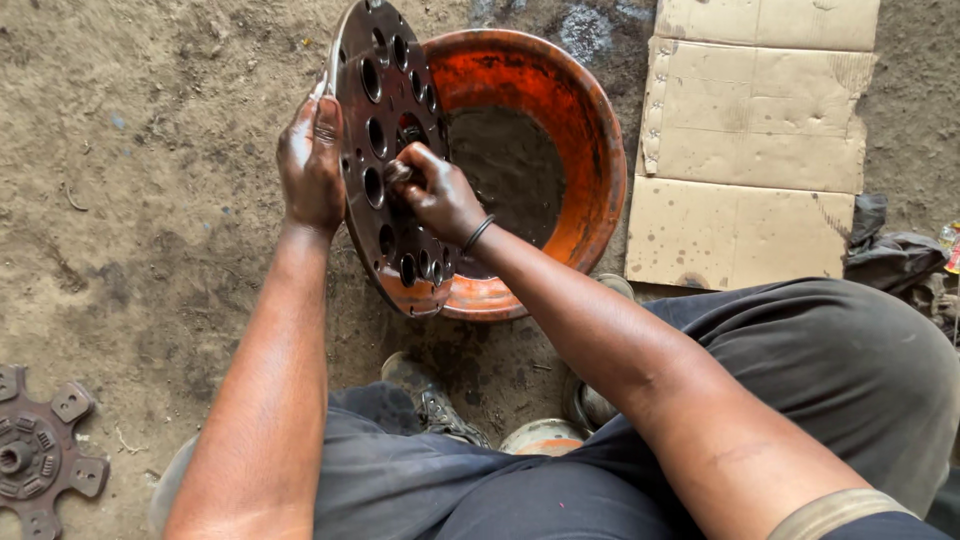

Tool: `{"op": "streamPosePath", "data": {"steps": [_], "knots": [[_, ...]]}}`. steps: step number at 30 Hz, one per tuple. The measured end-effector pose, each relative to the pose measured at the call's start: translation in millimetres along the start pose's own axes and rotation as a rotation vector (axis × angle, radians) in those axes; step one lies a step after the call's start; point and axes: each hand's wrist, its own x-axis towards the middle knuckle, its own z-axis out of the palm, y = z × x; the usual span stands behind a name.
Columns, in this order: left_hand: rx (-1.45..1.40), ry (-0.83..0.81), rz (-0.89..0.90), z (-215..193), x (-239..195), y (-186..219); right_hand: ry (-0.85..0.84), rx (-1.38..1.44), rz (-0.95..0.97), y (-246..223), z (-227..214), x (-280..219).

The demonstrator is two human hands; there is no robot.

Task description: The person scrubs a circular metal part with multiple holes using a cloth and liquid from an orange bucket. They repeatedly dip the cloth into the bucket and wipe the part's surface and holes.

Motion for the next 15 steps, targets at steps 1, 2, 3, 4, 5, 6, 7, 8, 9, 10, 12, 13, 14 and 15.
{"op": "streamPosePath", "data": {"steps": [1,2,3,4,5,6,7,8,9,10,12,13,14,15], "knots": [[-0.014,-0.010,0.030,-1.1,0.2,2.8,0.010,-0.053,-0.011,-4.1,2.2,-7.1],[-0.029,-0.020,0.063,-1.1,1.6,5.9,0.022,-0.108,-0.024,-6.2,2.5,-10.0],[-0.045,-0.030,0.070,-0.5,1.4,8.3,0.013,-0.036,-0.022,-5.1,2.2,-9.4],[-0.061,-0.038,0.077,-0.7,1.2,9.4,0.003,0.035,-0.021,-0.7,3.6,-7.8],[-0.077,-0.045,0.084,-0.6,2.1,9.3,-0.007,0.107,-0.021,7.0,6.5,-6.0],[-0.068,-0.028,0.081,0.6,2.8,7.9,0.042,0.116,-0.050,17.7,11.3,-1.3],[-0.058,-0.012,0.078,3.2,5.0,6.4,0.092,0.125,-0.079,30.4,15.5,10.4],[-0.050,0.006,0.081,4.0,7.9,6.5,0.143,0.132,-0.114,42.9,19.0,26.1],[-0.088,-0.021,0.028,3.1,7.2,7.9,0.182,0.222,-0.068,53.9,24.4,41.4],[-0.127,-0.051,-0.025,3.6,5.0,10.7,0.222,0.312,-0.021,62.6,28.7,57.6],[-0.124,-0.070,-0.041,8.3,-0.5,17.7,0.303,0.331,0.052,73.2,25.5,86.2],[-0.082,-0.060,-0.005,12.0,-3.7,21.4,0.343,0.259,0.077,73.3,20.4,98.7],[-0.039,-0.049,0.035,13.9,-3.1,25.6,0.385,0.188,0.099,69.5,16.3,107.1],[-0.112,-0.073,0.056,14.2,0.0,29.8,0.384,0.154,0.117,63.6,13.8,108.1]]}}
